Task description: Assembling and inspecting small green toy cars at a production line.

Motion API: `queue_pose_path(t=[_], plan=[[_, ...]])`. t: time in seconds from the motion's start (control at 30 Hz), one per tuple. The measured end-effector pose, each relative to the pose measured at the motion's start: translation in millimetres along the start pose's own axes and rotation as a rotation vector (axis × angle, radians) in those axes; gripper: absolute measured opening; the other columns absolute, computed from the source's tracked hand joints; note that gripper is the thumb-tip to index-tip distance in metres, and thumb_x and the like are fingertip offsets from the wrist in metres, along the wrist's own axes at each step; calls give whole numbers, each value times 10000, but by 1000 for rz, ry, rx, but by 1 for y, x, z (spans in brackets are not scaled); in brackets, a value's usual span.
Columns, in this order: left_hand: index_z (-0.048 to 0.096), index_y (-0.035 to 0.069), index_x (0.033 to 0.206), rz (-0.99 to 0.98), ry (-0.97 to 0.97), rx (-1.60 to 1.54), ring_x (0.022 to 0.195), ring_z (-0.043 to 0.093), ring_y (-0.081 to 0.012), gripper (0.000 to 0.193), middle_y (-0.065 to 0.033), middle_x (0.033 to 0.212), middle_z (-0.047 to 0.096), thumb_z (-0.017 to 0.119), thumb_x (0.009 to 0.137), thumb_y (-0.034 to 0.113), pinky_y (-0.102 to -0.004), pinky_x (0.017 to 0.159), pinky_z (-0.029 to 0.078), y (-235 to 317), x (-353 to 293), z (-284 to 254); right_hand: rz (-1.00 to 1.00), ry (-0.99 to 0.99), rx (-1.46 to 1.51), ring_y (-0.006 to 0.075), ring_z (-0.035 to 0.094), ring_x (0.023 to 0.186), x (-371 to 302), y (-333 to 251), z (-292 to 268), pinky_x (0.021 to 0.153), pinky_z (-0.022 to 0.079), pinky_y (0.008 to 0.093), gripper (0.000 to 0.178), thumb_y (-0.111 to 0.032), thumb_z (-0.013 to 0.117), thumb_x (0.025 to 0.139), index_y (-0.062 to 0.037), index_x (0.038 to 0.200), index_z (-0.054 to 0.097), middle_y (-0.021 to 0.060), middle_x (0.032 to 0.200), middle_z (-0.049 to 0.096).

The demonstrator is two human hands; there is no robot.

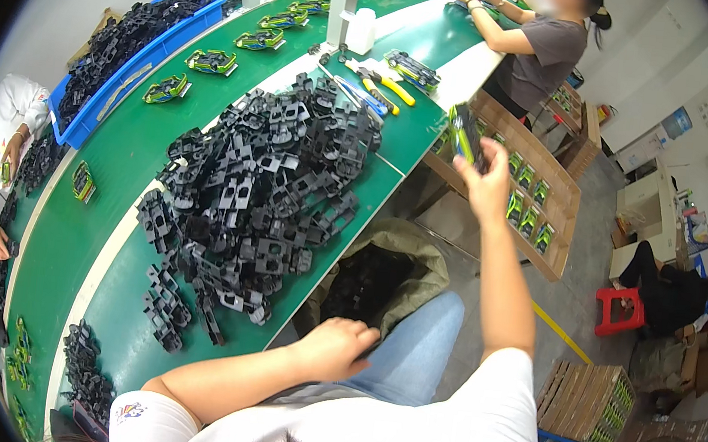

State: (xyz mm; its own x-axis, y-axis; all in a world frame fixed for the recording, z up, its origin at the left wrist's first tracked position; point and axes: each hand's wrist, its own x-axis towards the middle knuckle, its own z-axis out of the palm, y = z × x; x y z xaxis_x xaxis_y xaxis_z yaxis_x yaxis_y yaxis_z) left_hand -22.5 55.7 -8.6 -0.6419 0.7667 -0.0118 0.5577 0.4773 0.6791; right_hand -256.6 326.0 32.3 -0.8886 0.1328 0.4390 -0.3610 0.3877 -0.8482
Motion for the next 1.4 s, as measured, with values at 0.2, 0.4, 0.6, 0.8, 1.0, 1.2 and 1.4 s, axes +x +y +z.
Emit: queue_pose_path(t=[0.2, 0.4, 0.6, 0.8, 1.0, 1.2, 1.4], plan=[[497, -3, 1180, -249, -273, 69, 969, 586, -343, 498, -182, 988, 587, 685, 784, 233, -401, 801, 491, -7, 0, -8, -95, 17, -481, 236, 610, 970, 154, 37, 42, 862, 468, 340, 553, -191, 819, 655, -17, 1113, 563, 144, 1043, 635], [421, -79, 1244, -295, -309, -83, 996, 575, -365, 592, -248, 1023, 571, 671, 779, 188, -410, 847, 492, -21, 4, -4, 56, -13, -609, 270, 592, 1064, 248, 100, 77, 922, 449, 360, 570, -205, 806, 640, -53, 1140, 579, 151, 1124, 629], [434, -99, 1209, -344, -296, -156, 950, 592, -382, 563, -267, 994, 572, 652, 780, 195, -412, 839, 487, -25, 3, -7, 110, -160, -444, 272, 594, 1038, 279, 127, 107, 920, 447, 336, 575, -110, 730, 642, -23, 1183, 557, 178, 1113, 624], [471, -90, 1155, -290, -268, -133, 929, 597, -380, 524, -257, 983, 578, 665, 774, 213, -429, 832, 477, -23, 4, -9, 111, -105, -383, 219, 588, 1049, 280, 118, 78, 922, 441, 326, 514, -210, 672, 686, 9, 1146, 610, 159, 1105, 641], [514, -30, 1015, -216, -229, 81, 870, 607, -312, 431, -190, 922, 594, 709, 764, 262, -363, 757, 501, -13, 0, 1, -380, -419, 29, 151, 639, 891, 137, -114, 108, 820, 496, 269, 235, -98, 644, 845, 10, 1053, 632, 76, 1006, 672], [556, -12, 969, -172, -170, 78, 871, 606, -292, 281, -192, 920, 598, 667, 781, 165, -385, 720, 499, -20, -5, 13, -988, -1242, -114, 232, 631, 757, -70, -309, 109, 671, 505, 331, 239, -290, 646, 652, -57, 701, 619, 85, 760, 656], [551, 16, 1074, -200, -258, 158, 977, 601, -325, 425, -154, 997, 613, 708, 782, 283, -416, 824, 489, -16, -2, -1, -961, -1222, -21, 234, 632, 783, -165, -342, 103, 698, 496, 352, 208, -269, 648, 681, -101, 795, 605, 71, 818, 652]])
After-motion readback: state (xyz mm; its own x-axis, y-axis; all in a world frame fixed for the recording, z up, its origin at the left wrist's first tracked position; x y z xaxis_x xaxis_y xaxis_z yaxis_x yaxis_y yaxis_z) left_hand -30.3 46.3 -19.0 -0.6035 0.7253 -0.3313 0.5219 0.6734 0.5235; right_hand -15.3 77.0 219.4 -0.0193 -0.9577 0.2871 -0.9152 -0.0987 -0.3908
